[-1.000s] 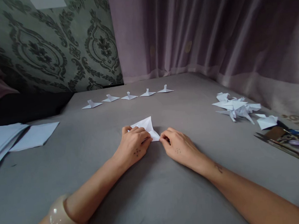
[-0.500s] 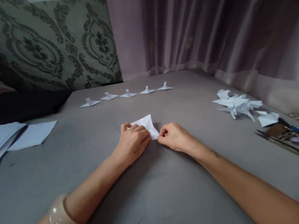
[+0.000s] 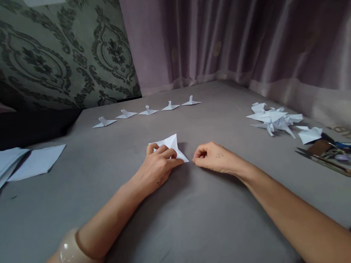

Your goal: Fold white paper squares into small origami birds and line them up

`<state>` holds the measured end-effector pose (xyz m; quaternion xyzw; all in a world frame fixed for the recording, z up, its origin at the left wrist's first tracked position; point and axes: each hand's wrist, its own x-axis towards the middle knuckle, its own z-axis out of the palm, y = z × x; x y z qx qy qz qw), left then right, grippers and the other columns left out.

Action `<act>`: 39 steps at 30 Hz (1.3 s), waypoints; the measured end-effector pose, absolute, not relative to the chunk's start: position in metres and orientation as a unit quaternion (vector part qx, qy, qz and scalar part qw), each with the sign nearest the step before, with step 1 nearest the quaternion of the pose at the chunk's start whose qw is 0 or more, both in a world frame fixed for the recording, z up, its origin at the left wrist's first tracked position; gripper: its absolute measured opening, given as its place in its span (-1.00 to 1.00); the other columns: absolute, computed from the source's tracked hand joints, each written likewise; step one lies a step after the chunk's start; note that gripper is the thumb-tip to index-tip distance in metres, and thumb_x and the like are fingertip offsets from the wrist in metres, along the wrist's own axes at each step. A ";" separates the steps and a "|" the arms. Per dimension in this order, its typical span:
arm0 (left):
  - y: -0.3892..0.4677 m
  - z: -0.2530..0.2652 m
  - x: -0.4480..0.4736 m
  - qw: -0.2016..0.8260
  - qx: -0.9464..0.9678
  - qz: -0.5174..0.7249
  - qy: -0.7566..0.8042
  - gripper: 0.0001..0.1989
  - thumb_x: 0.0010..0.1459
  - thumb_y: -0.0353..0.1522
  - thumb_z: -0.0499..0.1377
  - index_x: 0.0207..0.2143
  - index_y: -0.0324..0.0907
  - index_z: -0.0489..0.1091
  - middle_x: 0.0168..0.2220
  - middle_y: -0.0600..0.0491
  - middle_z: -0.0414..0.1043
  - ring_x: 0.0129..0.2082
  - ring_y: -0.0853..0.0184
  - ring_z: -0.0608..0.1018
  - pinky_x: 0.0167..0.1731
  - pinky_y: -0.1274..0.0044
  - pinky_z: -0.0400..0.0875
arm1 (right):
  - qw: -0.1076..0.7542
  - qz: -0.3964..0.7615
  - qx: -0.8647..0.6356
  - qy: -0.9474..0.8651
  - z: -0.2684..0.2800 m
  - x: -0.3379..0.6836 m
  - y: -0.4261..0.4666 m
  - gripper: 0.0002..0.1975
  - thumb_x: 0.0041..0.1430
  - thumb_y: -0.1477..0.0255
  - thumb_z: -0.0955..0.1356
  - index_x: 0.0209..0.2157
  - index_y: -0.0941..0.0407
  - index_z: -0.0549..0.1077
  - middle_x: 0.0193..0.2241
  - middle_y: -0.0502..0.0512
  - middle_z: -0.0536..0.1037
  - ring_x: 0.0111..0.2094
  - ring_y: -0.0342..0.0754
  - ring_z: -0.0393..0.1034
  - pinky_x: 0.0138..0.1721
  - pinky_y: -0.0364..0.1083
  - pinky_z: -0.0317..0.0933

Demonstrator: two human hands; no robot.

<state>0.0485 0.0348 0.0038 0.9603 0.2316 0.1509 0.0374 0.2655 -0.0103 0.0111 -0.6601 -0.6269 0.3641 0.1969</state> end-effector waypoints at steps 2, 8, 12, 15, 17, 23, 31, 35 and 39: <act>0.034 0.005 0.048 0.029 0.964 0.134 0.228 -0.64 0.26 -0.50 -0.05 -0.10 0.02 0.45 -0.23 0.04 0.46 -0.21 0.30 0.40 -0.09 0.32 0.00 | 0.213 0.355 -0.653 -0.634 0.009 0.266 -0.014 -0.86 -0.05 0.41 0.30 -0.47 0.11 0.50 -0.53 -0.02 0.51 -0.49 -0.16 0.33 -0.52 -0.21 0.12; 0.032 0.006 0.046 -0.008 0.967 0.108 0.229 -0.54 0.17 -0.56 -0.04 -0.03 0.07 0.41 -0.13 -0.01 0.38 -0.15 0.22 0.33 -0.07 0.28 0.02 | 0.245 0.276 -0.639 -0.675 0.009 0.257 -0.019 -0.85 0.07 0.45 0.29 -0.44 0.10 0.50 -0.47 -0.01 0.51 -0.49 -0.17 0.33 -0.45 -0.19 0.15; 0.032 0.007 0.046 -0.011 0.967 0.110 0.230 -0.50 0.13 -0.57 -0.01 0.00 0.10 0.38 -0.13 -0.02 0.36 -0.15 0.20 0.33 -0.08 0.28 0.04 | 0.319 0.207 -0.580 -0.721 0.009 0.245 -0.026 -0.81 0.15 0.55 0.25 -0.32 0.10 0.49 -0.34 0.00 0.52 -0.38 -0.18 0.36 -0.31 -0.18 0.21; 0.032 0.008 0.045 0.024 0.967 0.116 0.227 -0.55 0.17 -0.56 -0.04 -0.01 0.05 0.39 -0.20 0.00 0.40 -0.20 0.25 0.37 -0.09 0.31 0.04 | 0.295 0.169 -0.550 -0.763 0.007 0.238 -0.033 -0.76 0.17 0.62 0.22 -0.26 0.12 0.48 -0.32 0.05 0.52 -0.25 -0.11 0.38 -0.18 -0.12 0.23; 0.032 0.008 0.041 0.062 0.959 0.138 0.238 -0.62 0.21 -0.53 -0.05 -0.04 -0.02 0.38 -0.24 0.03 0.44 -0.21 0.30 0.40 -0.06 0.32 0.03 | 0.263 0.140 -0.547 -0.782 0.007 0.235 -0.037 -0.74 0.18 0.64 0.20 -0.25 0.13 0.47 -0.31 0.08 0.51 -0.21 -0.07 0.36 -0.14 -0.08 0.24; 0.039 0.006 0.018 0.109 0.926 0.191 0.305 -0.89 0.12 -0.39 0.13 -0.27 -0.12 0.40 -0.19 0.03 0.47 -0.14 0.25 0.41 -0.02 0.31 0.01 | 0.191 0.087 -0.540 -0.815 0.014 0.230 -0.047 -0.74 0.22 0.63 0.18 -0.22 0.14 0.46 -0.32 0.13 0.45 -0.21 -0.03 0.32 -0.18 -0.04 0.28; 0.054 0.017 0.003 0.087 0.942 0.169 0.278 -0.75 0.27 -0.41 0.00 -0.23 -0.05 0.47 -0.14 0.03 0.47 -0.13 0.28 0.38 -0.11 0.38 0.10 | 0.143 0.071 -0.547 -0.822 0.015 0.227 -0.050 -0.77 0.27 0.53 0.19 -0.15 0.15 0.43 -0.28 0.17 0.39 -0.19 0.00 0.29 -0.20 -0.03 0.30; 0.058 0.018 0.000 0.161 0.942 0.167 0.241 -0.69 0.28 -0.46 -0.07 -0.14 -0.10 0.45 -0.11 -0.03 0.45 -0.19 0.34 0.47 -0.16 0.48 0.25 | 0.135 0.062 -0.546 -0.824 0.015 0.227 -0.049 -0.78 0.27 0.53 0.19 -0.16 0.16 0.43 -0.27 0.18 0.38 -0.20 0.01 0.28 -0.22 -0.02 0.30; 0.054 0.017 0.004 0.232 0.922 0.200 0.238 -0.70 0.24 -0.50 -0.07 -0.19 -0.16 0.44 -0.10 -0.05 0.45 -0.18 0.37 0.51 -0.16 0.53 0.35 | 0.127 0.058 -0.550 -0.823 0.016 0.226 -0.049 -0.79 0.27 0.52 0.18 -0.19 0.16 0.43 -0.28 0.17 0.37 -0.21 0.00 0.29 -0.21 -0.02 0.29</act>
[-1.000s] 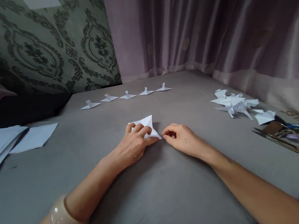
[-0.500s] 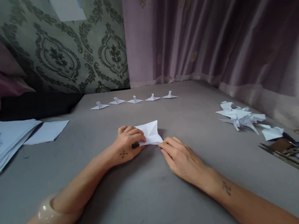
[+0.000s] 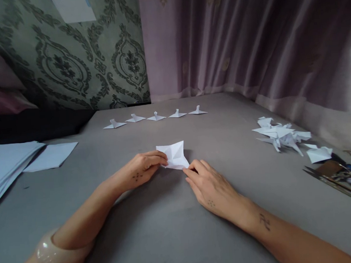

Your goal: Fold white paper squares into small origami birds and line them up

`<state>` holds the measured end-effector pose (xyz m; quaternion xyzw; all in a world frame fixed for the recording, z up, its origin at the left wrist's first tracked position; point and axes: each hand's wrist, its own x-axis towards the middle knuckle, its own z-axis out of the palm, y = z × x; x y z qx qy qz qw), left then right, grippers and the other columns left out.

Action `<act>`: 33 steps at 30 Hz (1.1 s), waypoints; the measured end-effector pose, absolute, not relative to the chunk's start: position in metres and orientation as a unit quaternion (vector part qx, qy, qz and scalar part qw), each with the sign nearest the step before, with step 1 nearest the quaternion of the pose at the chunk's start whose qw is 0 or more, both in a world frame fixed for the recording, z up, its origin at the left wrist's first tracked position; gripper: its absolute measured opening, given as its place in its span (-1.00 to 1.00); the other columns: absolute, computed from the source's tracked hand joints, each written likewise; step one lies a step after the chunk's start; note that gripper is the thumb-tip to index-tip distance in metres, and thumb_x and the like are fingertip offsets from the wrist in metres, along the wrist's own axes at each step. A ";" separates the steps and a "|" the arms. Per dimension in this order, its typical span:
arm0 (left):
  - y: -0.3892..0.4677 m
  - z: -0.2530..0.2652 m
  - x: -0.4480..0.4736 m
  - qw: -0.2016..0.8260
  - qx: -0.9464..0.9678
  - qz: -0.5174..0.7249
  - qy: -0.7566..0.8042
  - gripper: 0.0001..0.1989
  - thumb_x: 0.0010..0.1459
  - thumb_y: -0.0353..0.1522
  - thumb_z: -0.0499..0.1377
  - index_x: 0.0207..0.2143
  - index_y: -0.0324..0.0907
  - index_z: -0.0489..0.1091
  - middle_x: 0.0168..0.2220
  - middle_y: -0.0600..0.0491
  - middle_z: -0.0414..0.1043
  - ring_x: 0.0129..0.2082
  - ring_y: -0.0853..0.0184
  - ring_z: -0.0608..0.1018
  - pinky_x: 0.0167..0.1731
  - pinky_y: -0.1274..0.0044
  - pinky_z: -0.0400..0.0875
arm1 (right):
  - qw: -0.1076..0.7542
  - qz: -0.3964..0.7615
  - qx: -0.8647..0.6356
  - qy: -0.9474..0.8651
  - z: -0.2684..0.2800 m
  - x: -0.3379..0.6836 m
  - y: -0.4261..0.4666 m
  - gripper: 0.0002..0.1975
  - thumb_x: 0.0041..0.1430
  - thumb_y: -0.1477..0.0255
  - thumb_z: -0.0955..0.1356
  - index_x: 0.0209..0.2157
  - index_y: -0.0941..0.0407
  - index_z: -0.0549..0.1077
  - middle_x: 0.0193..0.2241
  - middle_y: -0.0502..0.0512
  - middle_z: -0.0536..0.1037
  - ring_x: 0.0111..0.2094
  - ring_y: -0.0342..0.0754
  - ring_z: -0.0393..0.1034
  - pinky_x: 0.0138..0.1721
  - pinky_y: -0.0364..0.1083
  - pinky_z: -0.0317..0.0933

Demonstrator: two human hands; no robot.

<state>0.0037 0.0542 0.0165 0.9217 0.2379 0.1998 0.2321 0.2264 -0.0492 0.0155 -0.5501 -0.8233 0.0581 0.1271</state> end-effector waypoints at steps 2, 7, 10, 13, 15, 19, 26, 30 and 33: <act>0.051 0.016 0.007 0.238 0.909 0.224 0.259 -0.75 0.20 -0.51 -0.03 -0.24 -0.18 0.44 -0.15 -0.04 0.46 -0.19 0.35 0.51 -0.15 0.51 0.36 | 0.127 0.057 -0.551 -0.823 0.015 0.227 -0.050 -0.79 0.27 0.53 0.19 -0.20 0.15 0.43 -0.29 0.16 0.37 -0.21 0.00 0.29 -0.21 -0.03 0.29; 0.048 0.016 0.013 0.261 0.893 0.240 0.277 -0.82 0.18 -0.45 0.04 -0.24 -0.20 0.43 -0.18 -0.06 0.45 -0.28 0.36 0.51 -0.21 0.50 0.40 | 0.137 0.055 -0.547 -0.824 0.013 0.227 -0.050 -0.79 0.26 0.54 0.20 -0.18 0.14 0.42 -0.29 0.15 0.36 -0.22 0.00 0.28 -0.23 -0.03 0.29; 0.048 0.016 0.012 0.253 0.901 0.242 0.257 -0.79 0.24 -0.42 0.01 -0.19 -0.18 0.43 -0.14 -0.09 0.41 -0.19 0.32 0.49 -0.15 0.47 0.39 | 0.130 0.060 -0.550 -0.823 0.015 0.227 -0.049 -0.80 0.26 0.54 0.20 -0.17 0.14 0.42 -0.28 0.16 0.36 -0.22 0.00 0.27 -0.23 -0.03 0.29; 0.049 0.015 0.011 0.235 0.906 0.251 0.248 -0.75 0.27 -0.44 -0.04 -0.13 -0.17 0.40 -0.12 -0.09 0.40 -0.12 0.30 0.45 -0.10 0.44 0.36 | 0.124 0.063 -0.551 -0.823 0.016 0.226 -0.049 -0.80 0.25 0.52 0.21 -0.16 0.14 0.42 -0.27 0.16 0.36 -0.22 0.00 0.26 -0.23 -0.02 0.29; 0.050 0.015 0.012 0.225 0.906 0.251 0.257 -0.73 0.28 -0.46 -0.08 -0.13 -0.16 0.38 -0.15 -0.07 0.41 -0.13 0.31 0.44 -0.11 0.44 0.36 | 0.122 0.060 -0.552 -0.822 0.016 0.226 -0.048 -0.80 0.25 0.51 0.22 -0.14 0.14 0.42 -0.26 0.16 0.36 -0.21 0.01 0.26 -0.21 -0.02 0.28; 0.047 0.014 0.017 0.217 0.890 0.297 0.271 -0.74 0.28 -0.47 -0.08 -0.09 -0.15 0.34 -0.08 -0.06 0.36 -0.08 0.33 0.44 -0.05 0.43 0.35 | 0.121 0.047 -0.553 -0.823 0.013 0.224 -0.047 -0.77 0.27 0.46 0.21 -0.09 0.14 0.41 -0.25 0.17 0.36 -0.20 0.02 0.26 -0.20 0.00 0.28; 0.042 0.004 0.022 0.223 0.793 0.348 0.448 -0.89 0.12 -0.41 0.09 -0.25 -0.18 0.29 -0.27 0.03 0.39 -0.39 0.41 0.49 -0.39 0.54 0.42 | 0.123 0.040 -0.553 -0.823 0.012 0.223 -0.046 -0.71 0.30 0.41 0.19 -0.02 0.17 0.39 -0.24 0.18 0.36 -0.21 0.02 0.24 -0.21 0.01 0.28; 0.039 0.002 0.023 0.261 0.811 0.262 0.453 -0.93 0.12 -0.38 0.10 -0.37 -0.17 0.36 -0.50 0.14 0.42 -0.53 0.44 0.43 -0.49 0.59 0.32 | 0.120 0.045 -0.555 -0.822 0.013 0.222 -0.046 -0.67 0.30 0.40 0.18 0.02 0.18 0.37 -0.23 0.18 0.35 -0.20 0.02 0.23 -0.19 0.02 0.27; 0.036 0.004 0.028 0.259 0.824 0.250 0.438 -0.89 0.13 -0.37 0.10 -0.35 -0.16 0.42 -0.48 0.14 0.44 -0.53 0.44 0.42 -0.49 0.61 0.30 | 0.117 0.036 -0.560 -0.820 0.012 0.220 -0.045 -0.66 0.30 0.36 0.19 0.04 0.16 0.36 -0.22 0.19 0.35 -0.19 0.04 0.23 -0.21 0.03 0.27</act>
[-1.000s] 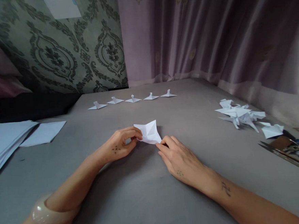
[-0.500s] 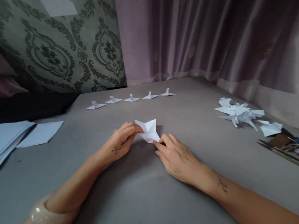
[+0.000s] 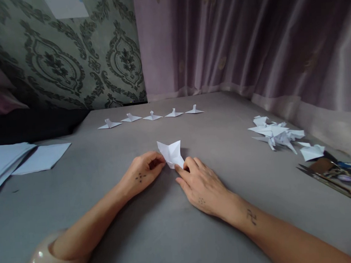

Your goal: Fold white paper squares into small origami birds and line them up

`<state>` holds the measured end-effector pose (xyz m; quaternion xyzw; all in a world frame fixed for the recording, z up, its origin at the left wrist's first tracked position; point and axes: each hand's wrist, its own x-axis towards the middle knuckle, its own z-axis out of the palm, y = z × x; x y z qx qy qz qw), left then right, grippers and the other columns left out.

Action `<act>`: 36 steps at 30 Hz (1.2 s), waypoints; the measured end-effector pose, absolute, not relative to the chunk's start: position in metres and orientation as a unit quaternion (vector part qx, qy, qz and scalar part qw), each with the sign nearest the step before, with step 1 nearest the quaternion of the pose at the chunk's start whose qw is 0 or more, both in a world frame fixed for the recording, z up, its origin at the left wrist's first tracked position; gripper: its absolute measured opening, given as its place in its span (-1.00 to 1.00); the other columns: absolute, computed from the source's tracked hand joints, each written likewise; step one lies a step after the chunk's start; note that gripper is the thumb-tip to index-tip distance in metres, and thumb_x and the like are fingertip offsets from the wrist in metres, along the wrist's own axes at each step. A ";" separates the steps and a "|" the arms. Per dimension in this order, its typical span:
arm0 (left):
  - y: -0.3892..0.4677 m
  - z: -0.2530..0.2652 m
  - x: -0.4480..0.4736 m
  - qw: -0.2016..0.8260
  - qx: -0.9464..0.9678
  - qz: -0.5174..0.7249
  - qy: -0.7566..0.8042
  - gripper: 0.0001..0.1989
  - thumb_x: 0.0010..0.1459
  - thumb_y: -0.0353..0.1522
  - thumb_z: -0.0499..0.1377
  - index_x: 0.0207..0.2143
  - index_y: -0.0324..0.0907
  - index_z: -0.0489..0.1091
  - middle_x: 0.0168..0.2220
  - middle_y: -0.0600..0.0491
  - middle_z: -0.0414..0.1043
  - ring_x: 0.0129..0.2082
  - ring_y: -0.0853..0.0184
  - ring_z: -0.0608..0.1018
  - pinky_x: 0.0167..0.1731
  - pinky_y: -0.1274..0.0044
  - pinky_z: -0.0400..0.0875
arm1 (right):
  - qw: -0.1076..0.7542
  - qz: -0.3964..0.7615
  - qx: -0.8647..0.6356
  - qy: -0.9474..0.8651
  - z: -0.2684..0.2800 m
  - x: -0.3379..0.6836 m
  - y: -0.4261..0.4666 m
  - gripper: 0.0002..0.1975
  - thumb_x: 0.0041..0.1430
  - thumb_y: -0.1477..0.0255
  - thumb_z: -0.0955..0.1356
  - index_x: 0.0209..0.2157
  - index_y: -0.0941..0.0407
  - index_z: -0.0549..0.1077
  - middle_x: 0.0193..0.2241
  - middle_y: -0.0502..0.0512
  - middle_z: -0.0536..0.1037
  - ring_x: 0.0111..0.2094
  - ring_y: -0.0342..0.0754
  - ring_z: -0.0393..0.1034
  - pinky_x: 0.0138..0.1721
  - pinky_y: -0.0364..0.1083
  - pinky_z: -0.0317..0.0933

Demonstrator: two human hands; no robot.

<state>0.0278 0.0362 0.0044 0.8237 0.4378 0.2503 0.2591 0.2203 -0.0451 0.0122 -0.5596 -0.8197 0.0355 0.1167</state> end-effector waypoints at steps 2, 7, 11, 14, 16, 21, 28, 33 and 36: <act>0.035 0.005 0.030 0.248 0.836 0.242 0.426 -0.87 0.14 -0.37 0.10 -0.32 -0.15 0.45 -0.45 0.13 0.46 -0.51 0.44 0.43 -0.46 0.60 0.31 | 0.116 0.031 -0.560 -0.820 0.012 0.219 -0.044 -0.67 0.30 0.35 0.19 0.02 0.14 0.37 -0.22 0.18 0.35 -0.19 0.04 0.24 -0.22 0.02 0.27; 0.034 0.001 0.033 0.232 0.869 0.245 0.363 -0.82 0.20 -0.41 0.06 -0.25 -0.14 0.46 -0.30 0.07 0.49 -0.39 0.42 0.48 -0.35 0.59 0.36 | 0.122 0.046 -0.565 -0.815 0.012 0.219 -0.043 -0.74 0.29 0.35 0.20 -0.13 0.13 0.44 -0.21 0.16 0.35 -0.17 0.04 0.23 -0.18 0.03 0.26; 0.033 -0.005 0.033 0.198 0.898 0.250 0.304 -0.78 0.24 -0.43 0.02 -0.18 -0.18 0.46 -0.18 0.00 0.49 -0.20 0.34 0.50 -0.16 0.51 0.39 | 0.128 0.080 -0.560 -0.815 0.014 0.224 -0.045 -0.75 0.29 0.34 0.20 -0.16 0.11 0.45 -0.20 0.16 0.35 -0.16 0.03 0.24 -0.13 0.04 0.25; 0.033 -0.008 0.032 0.156 0.918 0.230 0.282 -0.74 0.27 -0.44 -0.01 -0.13 -0.20 0.45 -0.15 -0.04 0.48 -0.17 0.30 0.48 -0.15 0.46 0.40 | 0.133 0.115 -0.552 -0.815 0.017 0.231 -0.045 -0.77 0.28 0.37 0.21 -0.16 0.12 0.45 -0.19 0.16 0.36 -0.14 0.01 0.25 -0.11 0.03 0.26; 0.033 -0.008 0.031 0.134 0.929 0.213 0.270 -0.73 0.27 -0.45 -0.03 -0.11 -0.19 0.43 -0.14 -0.05 0.46 -0.16 0.29 0.46 -0.17 0.45 0.41 | 0.143 0.144 -0.539 -0.817 0.019 0.237 -0.044 -0.77 0.27 0.41 0.22 -0.14 0.11 0.45 -0.17 0.14 0.37 -0.12 0.00 0.26 -0.09 0.01 0.25; 0.031 -0.005 0.030 0.085 0.950 0.180 0.241 -0.70 0.27 -0.47 -0.05 -0.04 -0.17 0.39 -0.13 -0.05 0.42 -0.20 0.28 0.44 -0.23 0.44 0.42 | 0.177 0.224 -0.501 -0.817 0.021 0.252 -0.040 -0.71 0.25 0.52 0.20 -0.12 0.05 0.49 -0.09 0.08 0.40 -0.05 -0.07 0.29 -0.02 -0.07 0.21; 0.031 -0.006 0.030 0.063 0.962 0.163 0.212 -0.69 0.29 -0.47 -0.09 -0.03 -0.19 0.36 -0.12 -0.08 0.39 -0.19 0.27 0.42 -0.21 0.43 0.41 | 0.180 0.285 -0.509 -0.792 0.029 0.260 -0.036 -0.68 0.28 0.48 0.17 -0.23 0.05 0.55 -0.08 0.03 0.46 -0.13 -0.12 0.37 -0.06 -0.11 0.21; 0.032 -0.008 0.031 0.072 0.970 0.137 0.187 -0.66 0.29 -0.49 -0.12 0.03 -0.22 0.30 -0.11 -0.09 0.37 -0.14 0.26 0.40 -0.15 0.43 0.39 | 0.187 0.309 -0.520 -0.774 0.034 0.265 -0.034 -0.69 0.23 0.47 0.20 -0.34 0.05 0.57 -0.13 0.03 0.51 -0.21 -0.10 0.40 -0.16 -0.12 0.23; 0.031 -0.007 0.032 0.064 0.973 0.114 0.190 -0.63 0.26 -0.51 -0.10 0.08 -0.21 0.27 -0.13 -0.08 0.35 -0.15 0.25 0.38 -0.16 0.44 0.38 | 0.195 0.320 -0.528 -0.762 0.034 0.266 -0.034 -0.71 0.22 0.48 0.20 -0.35 0.06 0.56 -0.17 0.03 0.53 -0.25 -0.10 0.41 -0.21 -0.13 0.22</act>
